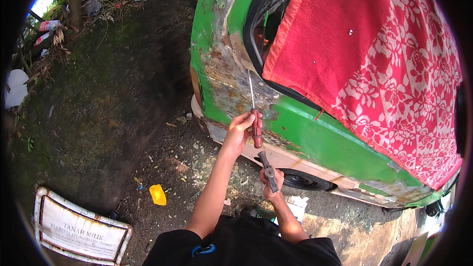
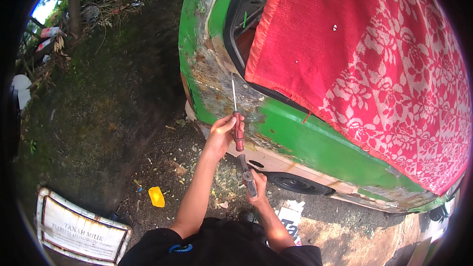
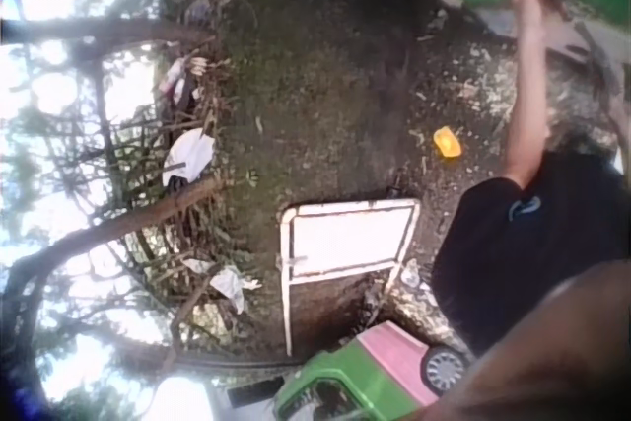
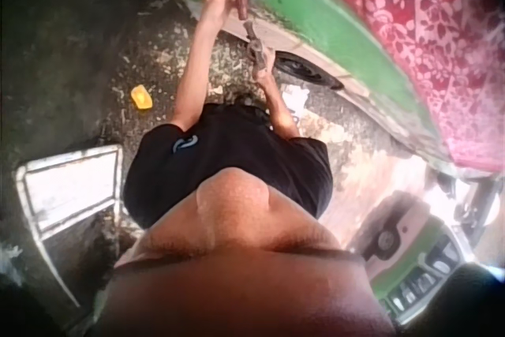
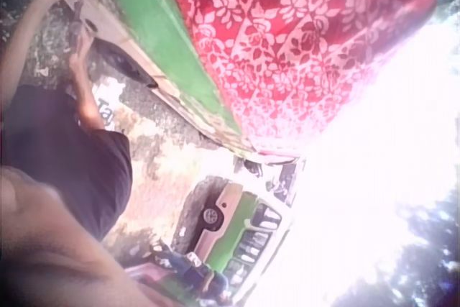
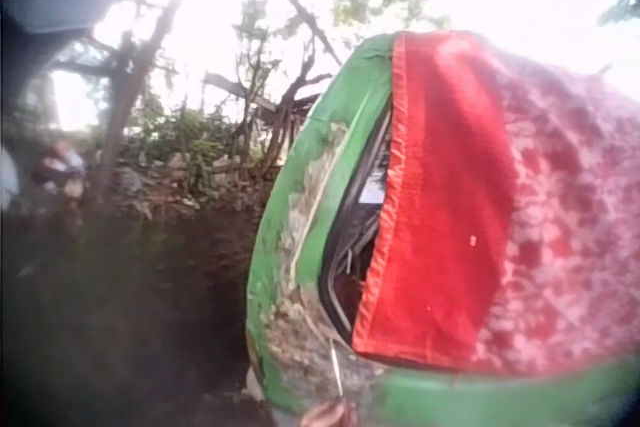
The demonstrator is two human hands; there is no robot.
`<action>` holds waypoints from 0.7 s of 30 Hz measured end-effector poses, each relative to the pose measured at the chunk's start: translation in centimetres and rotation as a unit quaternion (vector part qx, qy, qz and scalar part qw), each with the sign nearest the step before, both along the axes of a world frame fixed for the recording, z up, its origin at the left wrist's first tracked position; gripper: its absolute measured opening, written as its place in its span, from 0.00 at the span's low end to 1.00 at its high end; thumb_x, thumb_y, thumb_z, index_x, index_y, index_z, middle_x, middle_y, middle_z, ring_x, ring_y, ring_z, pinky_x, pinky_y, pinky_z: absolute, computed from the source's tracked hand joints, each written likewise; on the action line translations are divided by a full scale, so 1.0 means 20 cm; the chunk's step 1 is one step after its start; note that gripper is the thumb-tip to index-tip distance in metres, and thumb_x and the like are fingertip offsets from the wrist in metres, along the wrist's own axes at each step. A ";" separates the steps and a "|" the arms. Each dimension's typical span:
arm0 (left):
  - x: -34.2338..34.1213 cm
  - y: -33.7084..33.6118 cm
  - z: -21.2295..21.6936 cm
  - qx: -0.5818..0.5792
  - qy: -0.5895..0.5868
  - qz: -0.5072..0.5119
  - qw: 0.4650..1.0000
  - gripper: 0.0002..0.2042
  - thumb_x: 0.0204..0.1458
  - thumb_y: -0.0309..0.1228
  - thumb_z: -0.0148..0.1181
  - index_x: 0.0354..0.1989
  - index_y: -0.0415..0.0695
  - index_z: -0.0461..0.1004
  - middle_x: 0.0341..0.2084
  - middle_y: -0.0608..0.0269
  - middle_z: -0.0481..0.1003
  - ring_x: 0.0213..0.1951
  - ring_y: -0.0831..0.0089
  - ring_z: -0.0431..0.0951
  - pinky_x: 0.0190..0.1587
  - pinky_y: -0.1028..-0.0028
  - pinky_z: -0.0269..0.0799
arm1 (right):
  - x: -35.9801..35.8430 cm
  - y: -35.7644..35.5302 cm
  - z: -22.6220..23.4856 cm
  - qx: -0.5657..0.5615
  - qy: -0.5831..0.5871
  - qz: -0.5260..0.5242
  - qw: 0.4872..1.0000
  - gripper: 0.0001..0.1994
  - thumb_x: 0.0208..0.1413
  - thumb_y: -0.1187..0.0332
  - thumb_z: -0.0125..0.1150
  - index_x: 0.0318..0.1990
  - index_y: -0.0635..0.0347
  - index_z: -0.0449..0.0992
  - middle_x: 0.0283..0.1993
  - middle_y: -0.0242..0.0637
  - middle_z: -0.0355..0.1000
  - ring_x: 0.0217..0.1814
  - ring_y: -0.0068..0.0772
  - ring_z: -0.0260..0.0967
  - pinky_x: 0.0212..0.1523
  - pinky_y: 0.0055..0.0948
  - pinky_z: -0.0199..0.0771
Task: The person uses a hammer and a chisel to scrape and chip away old paint and rust from the side panel of a green vehicle. The person repeatedly strikes the chisel with the hammer to remove material from the car's body.
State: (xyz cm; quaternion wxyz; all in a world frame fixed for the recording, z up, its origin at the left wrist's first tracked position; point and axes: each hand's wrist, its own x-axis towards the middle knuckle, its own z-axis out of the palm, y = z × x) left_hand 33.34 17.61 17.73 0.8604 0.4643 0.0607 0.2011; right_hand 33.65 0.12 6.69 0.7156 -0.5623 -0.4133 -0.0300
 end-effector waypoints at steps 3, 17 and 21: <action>0.01 0.01 -0.01 -0.022 -0.010 -0.017 1.000 0.12 0.59 0.35 0.53 0.42 0.39 0.72 0.31 0.64 0.74 0.34 0.76 0.74 0.39 0.76 0.69 | 0.06 0.01 -0.04 -0.020 -0.122 -0.023 0.992 0.17 0.55 0.57 0.45 0.23 0.61 0.67 0.13 0.33 0.60 0.10 0.31 0.55 0.14 0.27 0.51; 0.05 0.02 -0.04 -0.048 -0.028 -0.013 0.998 0.11 0.59 0.34 0.53 0.42 0.38 0.71 0.31 0.62 0.74 0.34 0.75 0.74 0.40 0.76 0.70 | 0.16 0.05 -0.02 0.099 -0.103 -0.017 0.990 0.12 0.53 0.64 0.51 0.22 0.62 0.64 0.13 0.33 0.56 0.11 0.32 0.54 0.15 0.27 0.52; 0.05 0.00 -0.02 -0.059 -0.049 -0.013 0.997 0.11 0.59 0.34 0.53 0.42 0.38 0.71 0.31 0.62 0.74 0.34 0.75 0.74 0.40 0.76 0.70 | 0.19 0.05 -0.07 0.025 -0.111 -0.048 0.992 0.20 0.56 0.56 0.51 0.21 0.64 0.63 0.13 0.31 0.55 0.11 0.27 0.52 0.13 0.26 0.48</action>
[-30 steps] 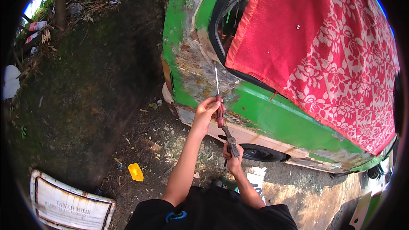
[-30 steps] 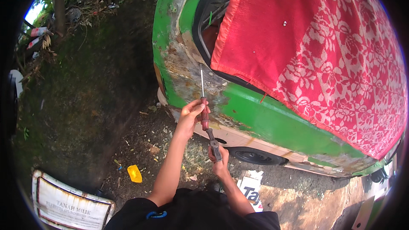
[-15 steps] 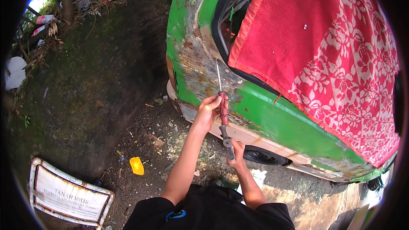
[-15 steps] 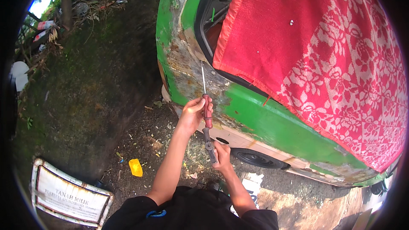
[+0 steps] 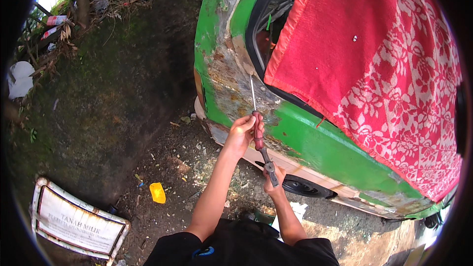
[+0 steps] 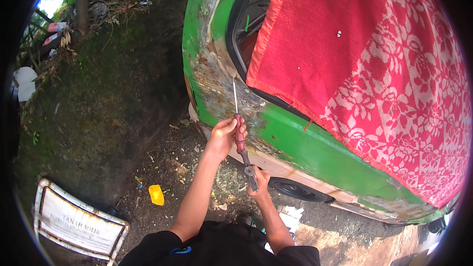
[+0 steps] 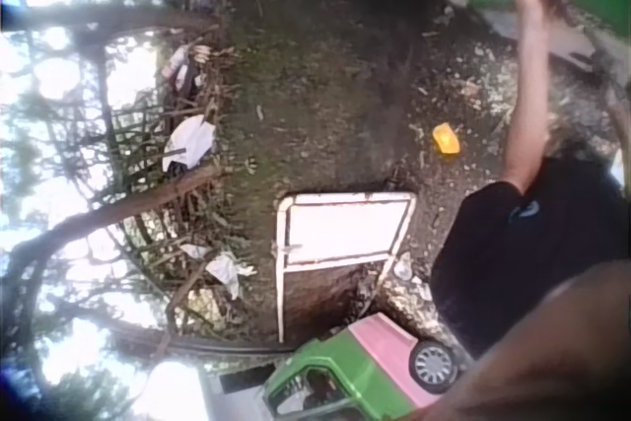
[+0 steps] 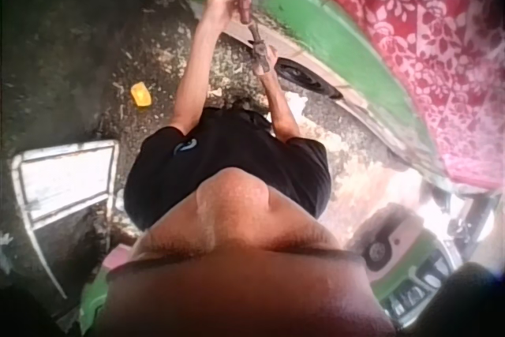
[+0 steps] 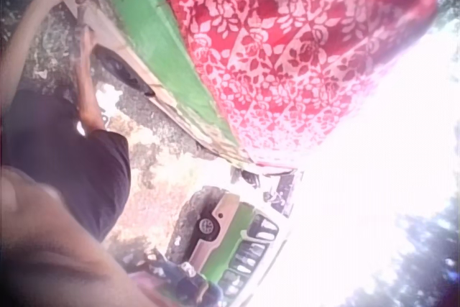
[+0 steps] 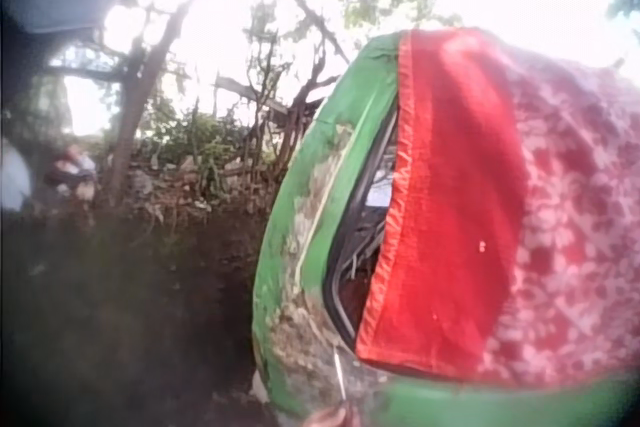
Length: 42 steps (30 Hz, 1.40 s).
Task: The person uses a hammer and a chisel to scrape and chip away old paint and rust from the side panel of a green vehicle. The person repeatedly strikes the chisel with the hammer to remove material from the car's body.
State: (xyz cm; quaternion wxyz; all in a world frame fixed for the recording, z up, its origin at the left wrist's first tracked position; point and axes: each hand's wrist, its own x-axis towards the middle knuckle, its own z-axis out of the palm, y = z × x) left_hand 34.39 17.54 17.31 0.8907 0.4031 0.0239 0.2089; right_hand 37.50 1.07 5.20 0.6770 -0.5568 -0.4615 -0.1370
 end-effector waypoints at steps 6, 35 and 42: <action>0.00 -0.02 0.06 0.008 0.042 -0.005 0.999 0.11 0.58 0.32 0.53 0.41 0.36 0.70 0.30 0.61 0.71 0.35 0.72 0.72 0.44 0.71 0.70 | -0.06 0.03 0.04 0.133 0.075 0.081 0.985 0.10 0.50 0.70 0.50 0.20 0.62 0.63 0.11 0.38 0.53 0.09 0.43 0.52 0.14 0.34 0.49; -0.10 -0.17 0.06 -0.003 0.050 0.066 0.997 0.13 0.61 0.37 0.50 0.43 0.39 0.71 0.27 0.68 0.72 0.30 0.81 0.71 0.30 0.80 0.66 | -0.09 -0.10 0.04 0.092 0.196 0.091 0.972 0.30 0.57 0.43 0.50 0.23 0.67 0.64 0.13 0.29 0.55 0.12 0.20 0.50 0.13 0.22 0.45; -0.05 -0.19 0.14 0.056 0.096 0.108 0.988 0.11 0.60 0.37 0.52 0.39 0.42 0.74 0.25 0.69 0.73 0.27 0.83 0.71 0.30 0.80 0.66 | -0.11 -0.09 0.06 0.107 0.225 0.102 0.963 0.31 0.57 0.42 0.48 0.22 0.66 0.64 0.14 0.28 0.55 0.13 0.19 0.50 0.13 0.22 0.46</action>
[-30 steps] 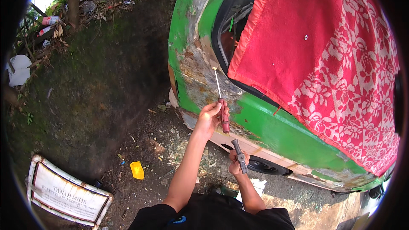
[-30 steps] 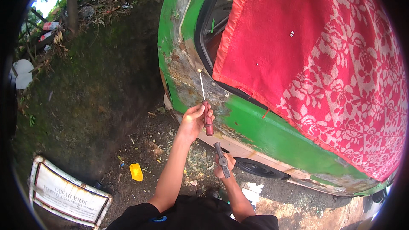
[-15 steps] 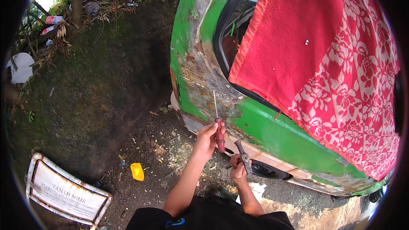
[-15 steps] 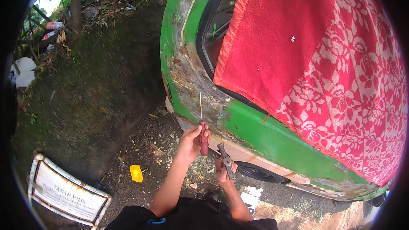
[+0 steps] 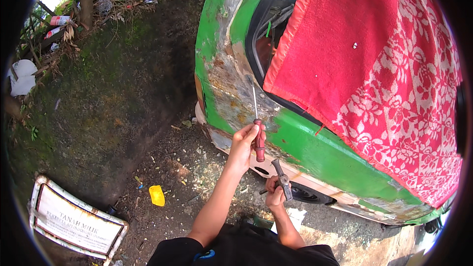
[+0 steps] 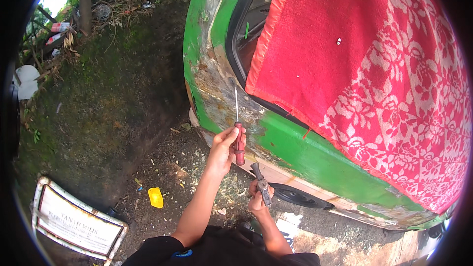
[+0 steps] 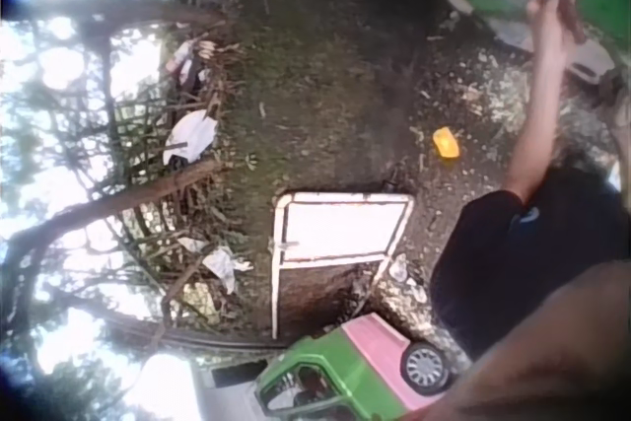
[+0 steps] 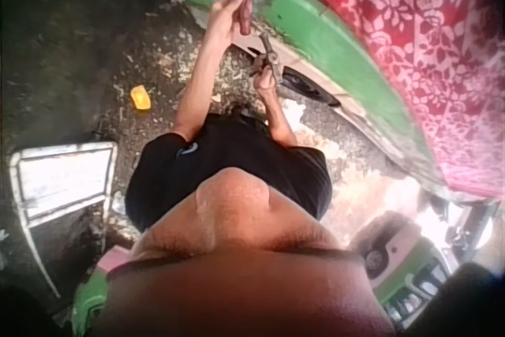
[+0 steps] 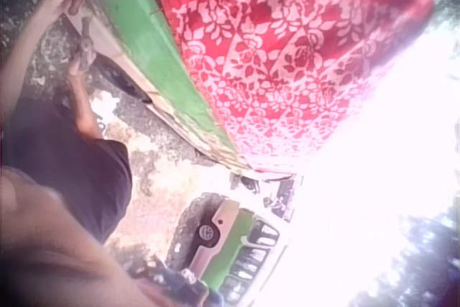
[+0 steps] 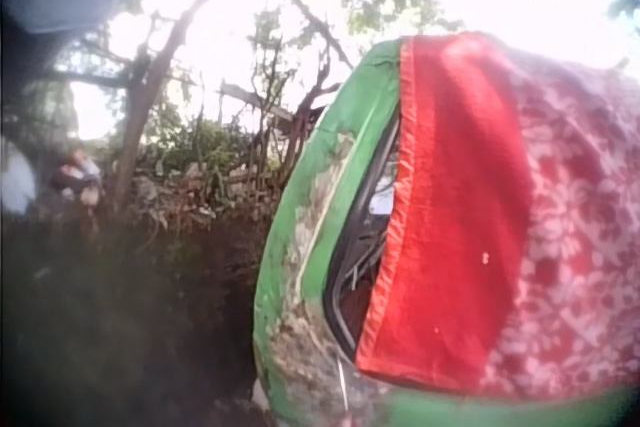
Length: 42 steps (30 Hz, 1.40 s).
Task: The person uses a hammer and a chisel to scrape and chip away old paint and rust from the side panel of a green vehicle. The person repeatedly strikes the chisel with the hammer to remove material from the car's body.
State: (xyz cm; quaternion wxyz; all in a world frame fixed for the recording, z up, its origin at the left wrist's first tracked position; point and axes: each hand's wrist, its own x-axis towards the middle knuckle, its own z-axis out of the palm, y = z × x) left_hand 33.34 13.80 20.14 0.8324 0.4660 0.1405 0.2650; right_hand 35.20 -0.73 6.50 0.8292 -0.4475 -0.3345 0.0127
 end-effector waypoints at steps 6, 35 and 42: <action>-0.01 -0.04 0.00 0.008 0.002 -0.012 1.000 0.12 0.59 0.36 0.54 0.40 0.38 0.73 0.26 0.66 0.73 0.29 0.80 0.73 0.32 0.79 0.68 | -0.05 -0.02 0.01 -0.008 -0.036 0.013 0.999 0.31 0.56 0.40 0.51 0.23 0.65 0.59 0.16 0.27 0.49 0.15 0.19 0.44 0.16 0.23 0.40; 0.02 -0.03 0.15 -0.196 -0.137 -0.186 0.953 0.10 0.62 0.37 0.47 0.38 0.42 0.66 0.24 0.66 0.66 0.32 0.66 0.68 0.31 0.69 0.67 | -0.04 -0.11 0.29 -0.135 -0.227 -0.142 0.954 0.20 0.57 0.59 0.46 0.16 0.62 0.58 0.12 0.32 0.58 0.11 0.25 0.56 0.12 0.23 0.51; 0.02 -0.03 0.18 -0.217 -0.188 -0.196 0.938 0.11 0.62 0.37 0.47 0.39 0.41 0.66 0.25 0.66 0.67 0.34 0.67 0.67 0.33 0.68 0.69 | -0.05 -0.17 0.57 -0.156 -0.318 -0.113 0.928 0.02 0.42 0.79 0.48 0.24 0.66 0.67 0.13 0.36 0.55 0.09 0.36 0.55 0.13 0.30 0.54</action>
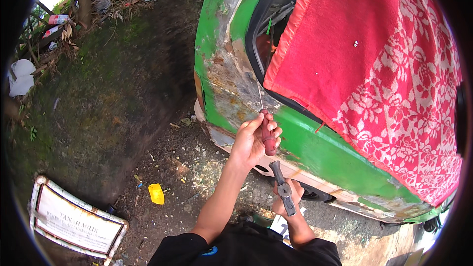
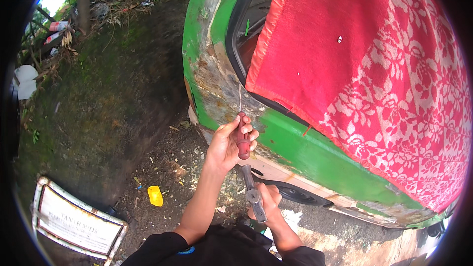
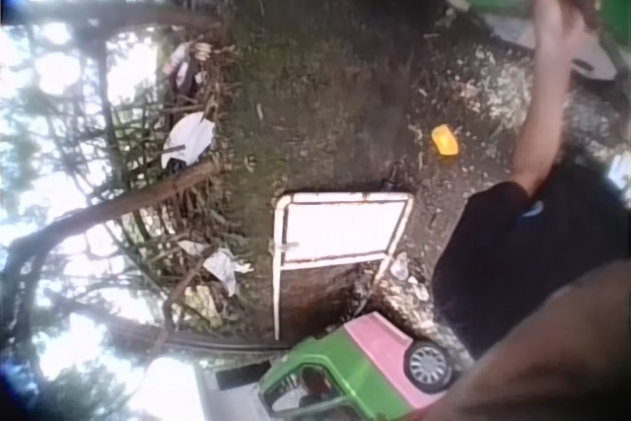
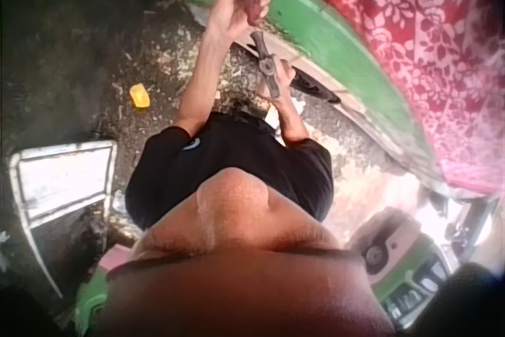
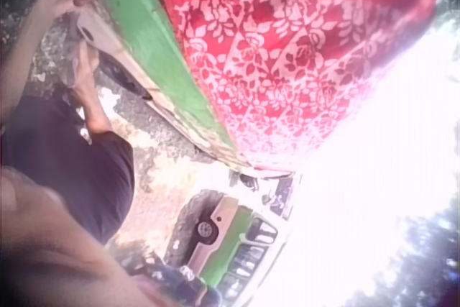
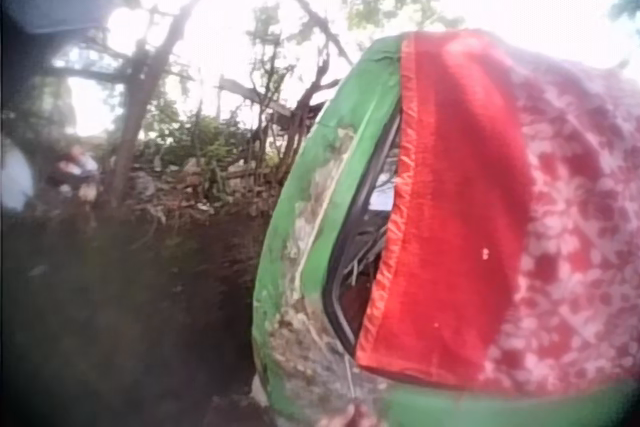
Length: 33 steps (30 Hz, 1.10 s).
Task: The person uses a hammer and a chisel to scrape and chip away old paint and rust from the side panel of a green vehicle. The person repeatedly strikes the chisel with the hammer to remove material from the car's body.
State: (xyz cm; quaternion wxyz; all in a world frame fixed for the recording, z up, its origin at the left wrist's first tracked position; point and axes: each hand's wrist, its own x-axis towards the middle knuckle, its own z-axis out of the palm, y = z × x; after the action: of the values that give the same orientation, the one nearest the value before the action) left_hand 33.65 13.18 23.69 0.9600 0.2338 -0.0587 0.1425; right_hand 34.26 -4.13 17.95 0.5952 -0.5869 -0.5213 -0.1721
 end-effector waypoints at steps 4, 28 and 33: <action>0.01 0.00 0.02 0.004 0.010 0.005 1.000 0.11 0.62 0.36 0.47 0.38 0.41 0.67 0.26 0.65 0.68 0.34 0.66 0.68 0.35 0.67 0.72 | 0.01 -0.01 0.10 -0.062 -0.018 -0.011 0.998 0.03 0.39 0.79 0.48 0.25 0.67 0.67 0.14 0.36 0.57 0.09 0.36 0.57 0.13 0.29 0.56; 0.06 0.06 0.07 -0.025 0.005 -0.026 0.999 0.10 0.62 0.35 0.48 0.36 0.39 0.68 0.28 0.56 0.72 0.37 0.59 0.75 0.36 0.62 0.76 | 0.03 0.05 0.13 -0.064 -0.004 -0.081 0.995 0.18 0.61 0.61 0.47 0.22 0.63 0.61 0.15 0.32 0.58 0.11 0.25 0.54 0.13 0.23 0.50; 0.05 0.07 0.05 -0.022 0.012 -0.032 0.999 0.10 0.62 0.35 0.48 0.36 0.40 0.68 0.29 0.56 0.72 0.37 0.59 0.75 0.37 0.62 0.76 | -0.03 0.07 0.03 0.082 0.080 0.002 0.993 0.16 0.59 0.60 0.47 0.24 0.62 0.61 0.15 0.33 0.56 0.12 0.27 0.52 0.14 0.25 0.50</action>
State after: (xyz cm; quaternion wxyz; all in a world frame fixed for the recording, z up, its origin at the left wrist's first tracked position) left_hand 34.60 14.61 24.78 0.9696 0.2124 -0.0514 0.1103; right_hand 33.63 -2.68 18.50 0.6812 -0.5471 -0.4575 -0.1652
